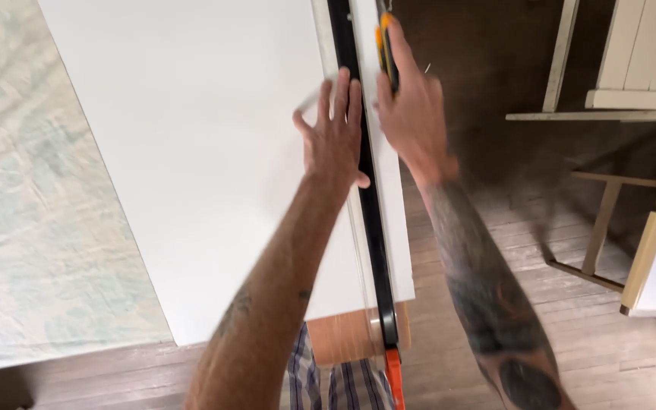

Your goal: Trimming a board with a utility knife and fitting wooden components into a frame in a workshop.

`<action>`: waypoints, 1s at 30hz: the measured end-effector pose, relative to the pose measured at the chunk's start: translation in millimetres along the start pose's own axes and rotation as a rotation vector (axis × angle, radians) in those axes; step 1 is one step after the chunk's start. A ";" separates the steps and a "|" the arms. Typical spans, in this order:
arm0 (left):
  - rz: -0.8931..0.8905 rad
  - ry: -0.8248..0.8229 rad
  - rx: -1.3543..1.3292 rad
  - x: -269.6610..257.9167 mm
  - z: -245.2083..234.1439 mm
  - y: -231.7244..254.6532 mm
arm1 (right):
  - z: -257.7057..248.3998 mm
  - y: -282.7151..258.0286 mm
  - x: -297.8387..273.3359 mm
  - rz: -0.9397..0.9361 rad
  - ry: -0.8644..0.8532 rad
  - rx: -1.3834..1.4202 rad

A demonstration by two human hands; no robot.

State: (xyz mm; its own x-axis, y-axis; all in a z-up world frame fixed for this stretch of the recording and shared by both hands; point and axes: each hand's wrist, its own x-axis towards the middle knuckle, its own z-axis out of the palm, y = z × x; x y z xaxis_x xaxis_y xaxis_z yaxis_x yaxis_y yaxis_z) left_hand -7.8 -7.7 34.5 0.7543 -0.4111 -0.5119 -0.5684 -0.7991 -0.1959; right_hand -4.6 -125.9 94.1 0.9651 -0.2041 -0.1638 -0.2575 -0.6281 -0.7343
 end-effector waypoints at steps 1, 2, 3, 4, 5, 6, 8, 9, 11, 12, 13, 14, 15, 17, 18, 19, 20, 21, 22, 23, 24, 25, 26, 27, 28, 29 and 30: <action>-0.002 0.005 0.002 2.9 0.6 -0.5 | 10.2 10.5 25.4 -0.005 0.004 0.001; -0.008 -0.006 -0.012 3.9 2.1 0.9 | 20.2 21.5 48.9 -0.049 0.033 -0.086; -0.013 -0.018 -0.026 4.6 3.7 2.2 | 30.3 32.3 72.1 -0.093 0.061 -0.173; -0.015 -0.015 -0.026 5.9 3.6 2.1 | 31.4 31.1 80.7 -0.096 0.063 -0.174; -0.010 -0.007 -0.040 6.6 3.7 2.1 | 32.4 29.6 88.7 -0.085 0.049 -0.186; -0.008 -0.003 -0.052 5.3 4.9 1.3 | 35.5 27.4 95.3 -0.075 0.030 -0.193; -0.010 -0.011 -0.046 4.4 2.7 1.3 | 35.8 25.6 103.0 -0.075 0.033 -0.196; -0.007 -0.016 -0.040 3.6 2.0 1.9 | 36.2 25.1 106.3 -0.071 0.039 -0.203; -0.008 -0.030 -0.037 4.5 0.8 0.9 | 39.7 27.5 109.9 -0.077 0.019 -0.219; -0.005 -0.044 -0.037 3.8 0.4 2.4 | 40.6 29.9 110.1 -0.080 0.000 -0.238; -0.006 -0.046 -0.040 4.3 0.9 3.4 | 41.1 31.0 110.7 -0.081 -0.003 -0.240; -0.010 -0.046 -0.048 5.0 1.6 3.3 | 42.3 31.5 111.9 -0.077 -0.008 -0.252; -0.013 -0.045 -0.055 5.6 2.2 3.3 | 43.5 31.8 113.0 -0.073 -0.013 -0.263; -0.027 -0.017 -0.052 5.8 6.1 4.2 | 45.2 27.6 114.1 -0.055 -0.034 -0.289; -0.033 0.010 -0.052 5.7 8.2 6.3 | 45.3 27.0 113.8 -0.031 -0.055 -0.319; -0.034 0.008 -0.054 7.0 5.4 5.1 | 43.4 22.6 113.8 -0.031 -0.057 -0.320; -0.026 -0.018 -0.058 6.5 4.1 4.2 | 43.1 18.5 112.0 -0.078 -0.036 -0.345; -0.018 -0.044 -0.062 5.9 3.3 3.6 | 43.2 14.8 110.1 -0.125 -0.015 -0.370; -0.016 -0.050 -0.066 4.4 1.2 3.8 | 42.8 15.7 106.7 -0.121 -0.023 -0.372; -0.009 -0.064 -0.063 2.9 -1.2 4.2 | 42.1 16.7 103.3 -0.134 -0.023 -0.388; -0.013 -0.078 -0.055 1.9 -3.7 1.7 | 43.2 15.2 102.0 -0.155 -0.024 -0.396; -0.021 -0.084 -0.055 2.6 -4.0 1.9 | 42.9 16.4 101.2 -0.160 -0.032 -0.392; -0.018 -0.082 -0.052 3.3 -3.4 2.3 | 42.9 18.9 99.3 -0.162 -0.020 -0.398; -0.015 -0.080 -0.050 4.3 -2.5 2.8 | 42.9 21.7 97.6 -0.164 -0.009 -0.405; -0.012 -0.088 -0.056 4.8 -1.2 3.7 | 41.0 21.5 87.7 -0.161 -0.018 -0.409; -0.023 -0.063 -0.038 4.8 0.0 5.0 | 38.5 21.2 77.3 -0.156 -0.036 -0.365; -0.036 -0.035 -0.015 5.1 1.3 4.5 | 36.7 19.6 67.7 -0.152 -0.050 -0.317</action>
State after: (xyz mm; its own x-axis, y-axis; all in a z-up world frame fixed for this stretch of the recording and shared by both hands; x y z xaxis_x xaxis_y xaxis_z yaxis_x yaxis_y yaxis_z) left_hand -7.0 -12.8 30.0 0.7622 -0.3668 -0.5334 -0.5360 -0.8196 -0.2024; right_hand 57.4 -124.5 44.4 0.9927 -0.0580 -0.1059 -0.1045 -0.8518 -0.5133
